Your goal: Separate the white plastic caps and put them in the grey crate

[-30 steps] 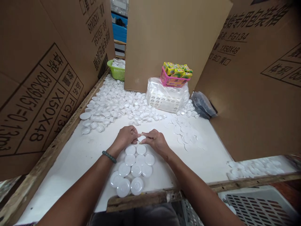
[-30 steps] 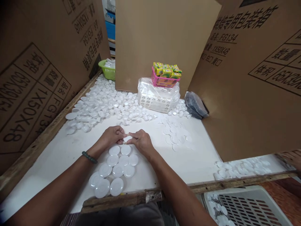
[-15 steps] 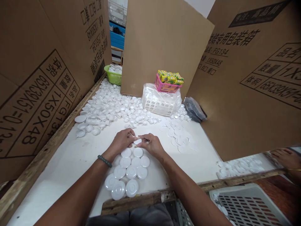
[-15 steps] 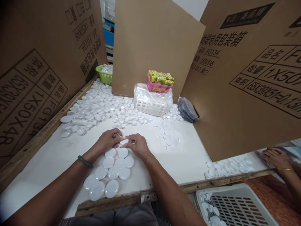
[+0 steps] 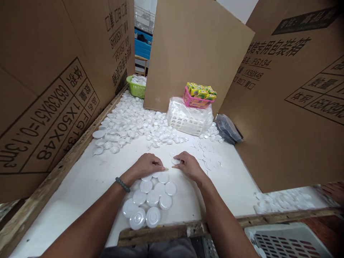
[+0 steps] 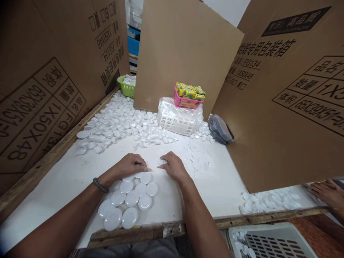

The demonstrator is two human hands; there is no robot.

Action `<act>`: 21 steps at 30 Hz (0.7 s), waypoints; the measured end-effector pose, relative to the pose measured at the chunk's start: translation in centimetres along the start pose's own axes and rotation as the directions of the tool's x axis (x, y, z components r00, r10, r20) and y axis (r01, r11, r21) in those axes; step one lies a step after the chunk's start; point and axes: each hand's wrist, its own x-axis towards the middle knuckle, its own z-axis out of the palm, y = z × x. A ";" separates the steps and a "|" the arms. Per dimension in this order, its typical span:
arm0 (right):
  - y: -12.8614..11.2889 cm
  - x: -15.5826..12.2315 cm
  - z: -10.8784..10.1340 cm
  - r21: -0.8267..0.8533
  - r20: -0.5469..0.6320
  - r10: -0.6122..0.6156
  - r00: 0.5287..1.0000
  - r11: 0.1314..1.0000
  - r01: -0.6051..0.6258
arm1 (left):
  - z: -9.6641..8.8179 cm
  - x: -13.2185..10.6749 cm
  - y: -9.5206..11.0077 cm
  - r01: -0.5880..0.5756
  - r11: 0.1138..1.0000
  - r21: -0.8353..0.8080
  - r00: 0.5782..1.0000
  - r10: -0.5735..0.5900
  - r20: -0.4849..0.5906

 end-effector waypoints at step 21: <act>-4.8 8.0 3.2 0.047 -0.200 -0.124 0.972 0.990 0.136 | -0.1 0.8 -0.9 0.114 0.987 0.110 0.958 -0.080 -0.276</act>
